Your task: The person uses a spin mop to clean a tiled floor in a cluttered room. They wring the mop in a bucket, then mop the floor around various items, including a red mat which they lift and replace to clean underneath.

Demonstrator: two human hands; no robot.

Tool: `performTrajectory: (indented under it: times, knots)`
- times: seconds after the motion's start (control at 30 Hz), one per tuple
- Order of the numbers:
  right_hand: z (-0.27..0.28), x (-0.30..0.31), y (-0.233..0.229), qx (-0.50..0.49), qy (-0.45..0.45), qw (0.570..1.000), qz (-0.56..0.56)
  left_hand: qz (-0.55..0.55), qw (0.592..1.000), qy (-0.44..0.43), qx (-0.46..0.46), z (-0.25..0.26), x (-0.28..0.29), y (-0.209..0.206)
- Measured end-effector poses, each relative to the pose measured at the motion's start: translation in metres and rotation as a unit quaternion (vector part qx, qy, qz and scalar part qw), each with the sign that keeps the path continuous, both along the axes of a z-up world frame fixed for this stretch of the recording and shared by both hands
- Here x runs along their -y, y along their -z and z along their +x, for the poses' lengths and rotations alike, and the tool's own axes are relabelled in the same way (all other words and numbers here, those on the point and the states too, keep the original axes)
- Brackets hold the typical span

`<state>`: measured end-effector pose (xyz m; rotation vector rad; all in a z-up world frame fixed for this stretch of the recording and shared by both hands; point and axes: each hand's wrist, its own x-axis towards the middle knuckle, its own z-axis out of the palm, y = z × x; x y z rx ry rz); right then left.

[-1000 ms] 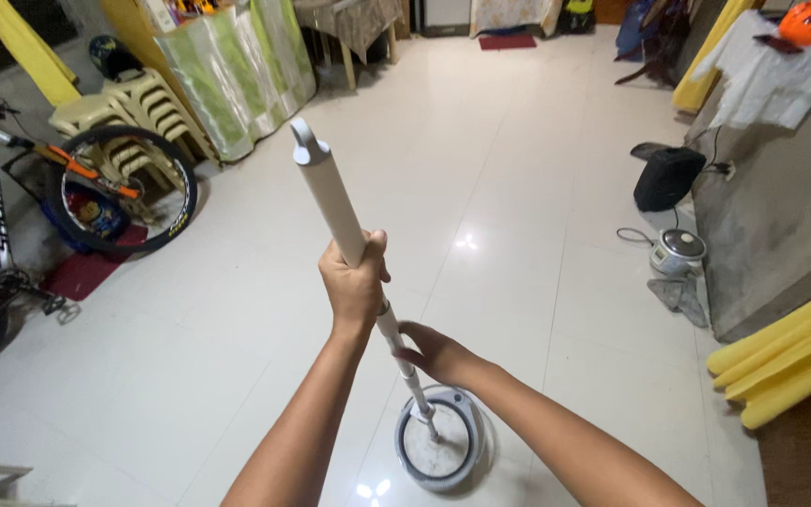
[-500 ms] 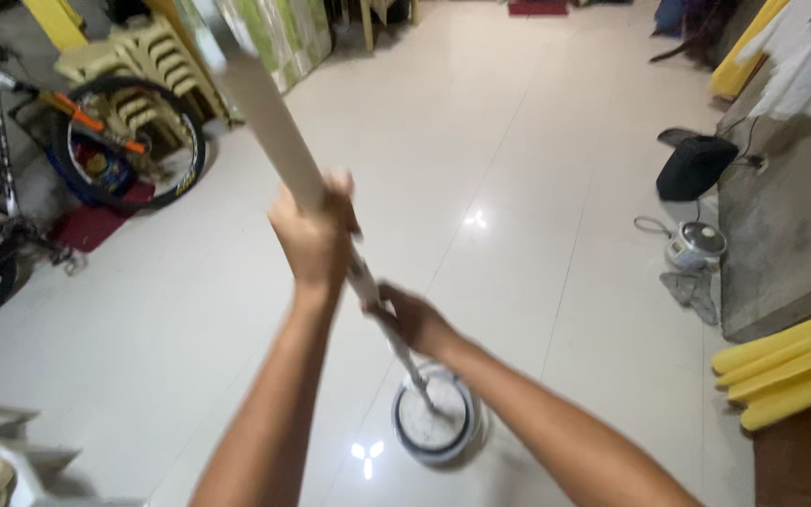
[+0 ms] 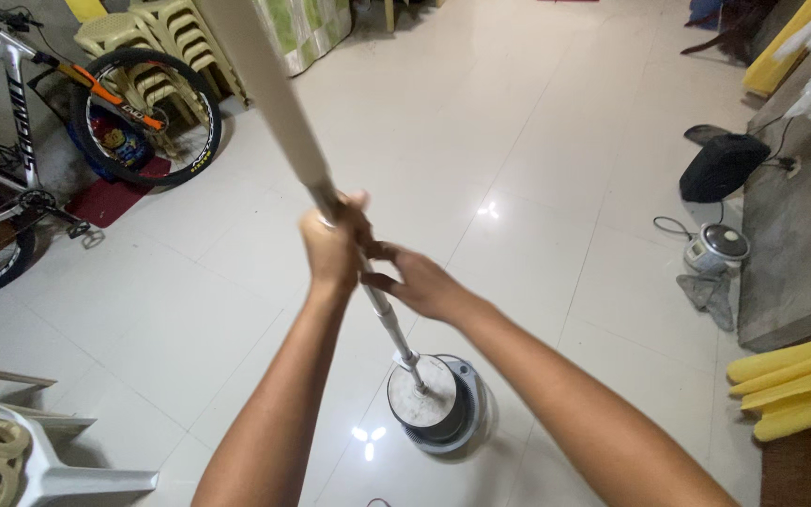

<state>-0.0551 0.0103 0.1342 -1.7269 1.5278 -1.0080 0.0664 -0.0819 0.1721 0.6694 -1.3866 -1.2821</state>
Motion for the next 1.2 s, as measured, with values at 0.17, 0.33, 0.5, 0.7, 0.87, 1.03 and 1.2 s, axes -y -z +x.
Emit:
performTrajectory:
  times: [0.17,0.33,0.5,0.7,0.87,1.03,1.2]
  knots:
    - [-0.042,-0.034,0.069,-0.049,0.015,0.995,0.086,0.003,0.994,-0.029,-0.109,0.045,0.049,-0.031]
    - [-0.071,-0.063,0.172,-0.073,0.091,0.975,0.188,0.011,0.989,-0.092,-0.114,0.079,0.082,-0.056]
    - [-0.100,-0.044,0.211,-0.111,0.113,0.963,0.219,0.050,0.978,-0.086,-0.183,0.076,0.109,-0.072]
    - [-0.125,0.008,0.220,-0.204,0.150,0.955,0.157,0.104,0.951,-0.060,-0.285,0.054,0.148,-0.087]
    - [-0.176,0.038,0.230,-0.242,0.228,0.932,0.147,0.077,0.944,-0.138,-0.291,0.059,0.193,-0.094]
    - [-0.215,0.071,0.254,-0.252,0.220,0.924,0.188,0.103,0.936,-0.140,-0.308,0.077,0.252,-0.071]
    - [-0.224,0.135,0.233,-0.242,0.197,0.937,0.157,0.074,0.957,-0.074,-0.272,0.073,0.332,-0.031]
